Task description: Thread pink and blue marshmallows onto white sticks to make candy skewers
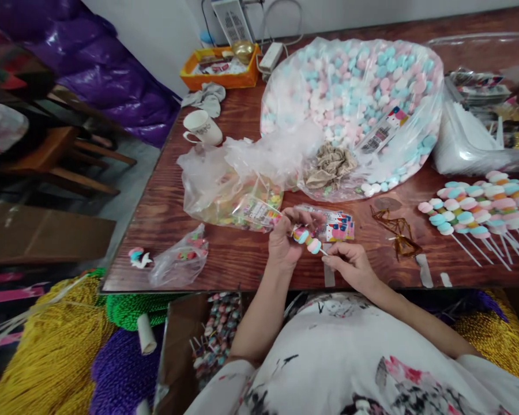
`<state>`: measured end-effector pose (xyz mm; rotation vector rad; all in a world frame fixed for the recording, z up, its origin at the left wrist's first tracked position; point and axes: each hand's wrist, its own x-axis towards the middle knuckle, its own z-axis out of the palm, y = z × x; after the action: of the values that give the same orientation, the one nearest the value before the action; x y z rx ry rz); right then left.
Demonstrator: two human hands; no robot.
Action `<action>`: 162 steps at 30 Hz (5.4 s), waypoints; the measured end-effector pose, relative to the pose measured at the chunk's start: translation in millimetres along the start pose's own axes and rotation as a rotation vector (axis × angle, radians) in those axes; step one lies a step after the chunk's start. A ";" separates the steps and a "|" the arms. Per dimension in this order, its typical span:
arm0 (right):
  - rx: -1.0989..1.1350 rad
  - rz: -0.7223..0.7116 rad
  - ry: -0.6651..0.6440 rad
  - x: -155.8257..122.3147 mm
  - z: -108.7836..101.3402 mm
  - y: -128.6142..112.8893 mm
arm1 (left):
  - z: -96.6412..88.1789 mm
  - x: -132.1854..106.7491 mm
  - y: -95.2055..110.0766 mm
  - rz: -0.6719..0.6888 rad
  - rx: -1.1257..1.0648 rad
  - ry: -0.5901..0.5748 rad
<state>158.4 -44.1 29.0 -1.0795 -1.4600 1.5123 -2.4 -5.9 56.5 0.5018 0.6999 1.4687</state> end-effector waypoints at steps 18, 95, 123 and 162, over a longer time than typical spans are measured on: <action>0.150 0.141 -0.085 4.4 0.3 1.5 | 3.0 -21.4 -41.9 -0.219 0.036 0.020; -0.514 -0.430 0.169 -7.0 -19.1 9.1 | -31.6 -26.2 5.9 0.431 0.786 0.238; -0.739 -0.507 -0.093 -6.8 -84.4 -17.7 | -28.8 -32.9 13.8 0.202 0.999 -0.081; -1.087 -0.812 -0.163 -5.2 -83.0 -37.9 | -28.0 -27.1 11.0 0.390 1.708 -0.742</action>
<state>236.6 -17.2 68.1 -0.7021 -2.5111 0.1668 -28.9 -35.1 47.5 2.4123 1.1325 0.5290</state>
